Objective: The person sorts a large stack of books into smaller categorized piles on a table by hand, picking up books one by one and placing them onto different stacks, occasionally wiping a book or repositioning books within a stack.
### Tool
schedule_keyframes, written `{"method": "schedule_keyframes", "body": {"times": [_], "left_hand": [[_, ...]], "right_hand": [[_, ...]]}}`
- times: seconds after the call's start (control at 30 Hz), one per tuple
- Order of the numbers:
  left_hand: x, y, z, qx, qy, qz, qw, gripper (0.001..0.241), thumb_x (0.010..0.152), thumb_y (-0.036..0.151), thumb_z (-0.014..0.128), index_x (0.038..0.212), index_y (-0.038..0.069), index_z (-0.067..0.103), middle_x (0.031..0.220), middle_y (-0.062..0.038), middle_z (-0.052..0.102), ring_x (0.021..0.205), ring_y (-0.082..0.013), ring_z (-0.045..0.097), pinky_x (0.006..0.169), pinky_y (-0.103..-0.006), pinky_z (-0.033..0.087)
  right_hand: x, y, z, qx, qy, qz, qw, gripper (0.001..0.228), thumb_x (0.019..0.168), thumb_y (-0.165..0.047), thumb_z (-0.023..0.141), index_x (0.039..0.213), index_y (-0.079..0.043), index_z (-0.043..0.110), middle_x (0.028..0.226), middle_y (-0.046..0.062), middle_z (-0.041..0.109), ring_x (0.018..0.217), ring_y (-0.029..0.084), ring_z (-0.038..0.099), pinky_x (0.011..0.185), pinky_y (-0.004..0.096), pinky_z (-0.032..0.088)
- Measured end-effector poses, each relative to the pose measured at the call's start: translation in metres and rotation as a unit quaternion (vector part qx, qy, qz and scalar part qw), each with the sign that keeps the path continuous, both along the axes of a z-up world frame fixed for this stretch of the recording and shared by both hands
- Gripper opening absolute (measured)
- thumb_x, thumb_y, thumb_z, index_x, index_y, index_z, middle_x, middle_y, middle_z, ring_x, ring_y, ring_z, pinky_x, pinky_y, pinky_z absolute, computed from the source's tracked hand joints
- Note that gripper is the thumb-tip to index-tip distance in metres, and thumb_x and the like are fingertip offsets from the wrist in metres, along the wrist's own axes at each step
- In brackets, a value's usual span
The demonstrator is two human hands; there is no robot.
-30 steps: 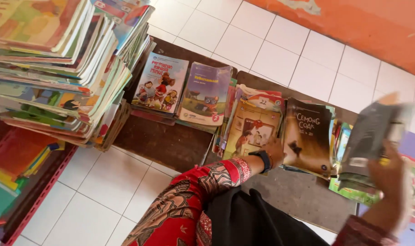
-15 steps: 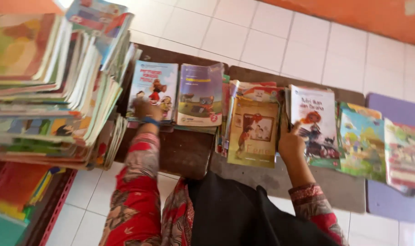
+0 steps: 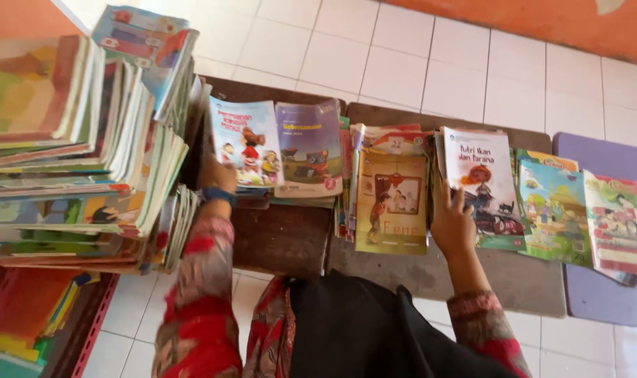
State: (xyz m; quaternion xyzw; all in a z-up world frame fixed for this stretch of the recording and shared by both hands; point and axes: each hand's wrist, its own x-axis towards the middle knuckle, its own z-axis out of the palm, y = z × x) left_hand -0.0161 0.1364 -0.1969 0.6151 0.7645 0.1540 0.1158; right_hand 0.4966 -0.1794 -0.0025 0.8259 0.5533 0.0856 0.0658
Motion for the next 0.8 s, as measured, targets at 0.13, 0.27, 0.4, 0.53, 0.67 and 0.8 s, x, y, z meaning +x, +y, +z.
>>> {"method": "schedule_keyframes", "body": {"times": [0.13, 0.27, 0.4, 0.53, 0.67, 0.8], "left_hand": [[0.115, -0.112, 0.131, 0.098, -0.197, -0.003, 0.976, 0.043, 0.097, 0.03, 0.059, 0.133, 0.007, 0.052, 0.119, -0.024, 0.068, 0.108, -0.0441, 0.068, 0.088, -0.0566, 0.055], [0.219, -0.223, 0.23, 0.088, -0.433, -0.064, 0.895, 0.067, 0.097, 0.061, 0.046, 0.132, 0.004, 0.055, 0.114, -0.031, 0.066, 0.103, -0.0515, 0.065, 0.087, -0.0561, 0.053], [0.29, -0.266, 0.165, 0.131, -0.557, -0.101, 0.814, 0.044, 0.095, 0.041, 0.072, 0.12, 0.007, 0.063, 0.106, -0.02, 0.065, 0.112, -0.0327, 0.064, 0.089, -0.0407, 0.052], [0.306, -0.251, 0.074, -0.126, -0.379, -0.269, 0.877, 0.043, 0.089, 0.039, 0.066, 0.121, 0.014, 0.052, 0.115, -0.02, 0.068, 0.105, -0.0402, 0.07, 0.082, -0.0481, 0.06], [0.24, -0.182, 0.02, 0.083, -0.021, -0.289, 0.953, 0.02, 0.087, 0.023, 0.074, 0.103, 0.01, 0.073, 0.099, -0.013, 0.077, 0.088, -0.0262, 0.077, 0.083, -0.0251, 0.058], [0.096, -0.06, 0.037, 0.169, -0.084, -0.136, 0.973, 0.036, 0.095, 0.016, 0.07, 0.119, -0.009, 0.059, 0.109, -0.029, 0.069, 0.093, -0.0436, 0.073, 0.074, -0.0566, 0.061]], "right_hand": [[-0.011, -0.025, -0.002, 0.099, 0.193, 0.025, 0.976, 0.095, 0.079, -0.016, 0.065, 0.164, -0.006, 0.024, 0.155, 0.034, 0.035, 0.129, 0.064, 0.046, 0.101, 0.066, 0.048], [-0.07, -0.036, 0.028, 0.321, 0.29, 0.214, 0.876, 0.099, 0.073, -0.026, 0.085, 0.155, 0.006, 0.04, 0.15, 0.034, 0.041, 0.138, 0.056, 0.042, 0.115, 0.06, 0.033], [-0.089, -0.036, 0.04, 0.297, 0.164, 0.254, 0.906, 0.097, 0.068, -0.051, 0.086, 0.149, -0.009, 0.053, 0.154, 0.026, 0.046, 0.145, 0.054, 0.037, 0.116, 0.071, 0.02], [-0.054, -0.049, -0.041, 0.183, 0.077, 0.194, 0.961, 0.042, 0.089, -0.028, 0.065, 0.13, -0.029, 0.07, 0.146, 0.005, 0.06, 0.142, 0.039, 0.049, 0.108, 0.068, 0.031], [-0.051, -0.061, -0.091, 0.115, 0.122, 0.179, 0.969, 0.047, 0.089, -0.024, 0.056, 0.132, -0.036, 0.067, 0.138, -0.001, 0.064, 0.128, 0.028, 0.062, 0.1, 0.053, 0.05], [-0.057, -0.056, -0.096, 0.083, 0.178, 0.112, 0.974, 0.047, 0.088, -0.042, 0.062, 0.134, -0.031, 0.066, 0.138, 0.0, 0.062, 0.13, 0.027, 0.06, 0.112, 0.057, 0.04]]}}
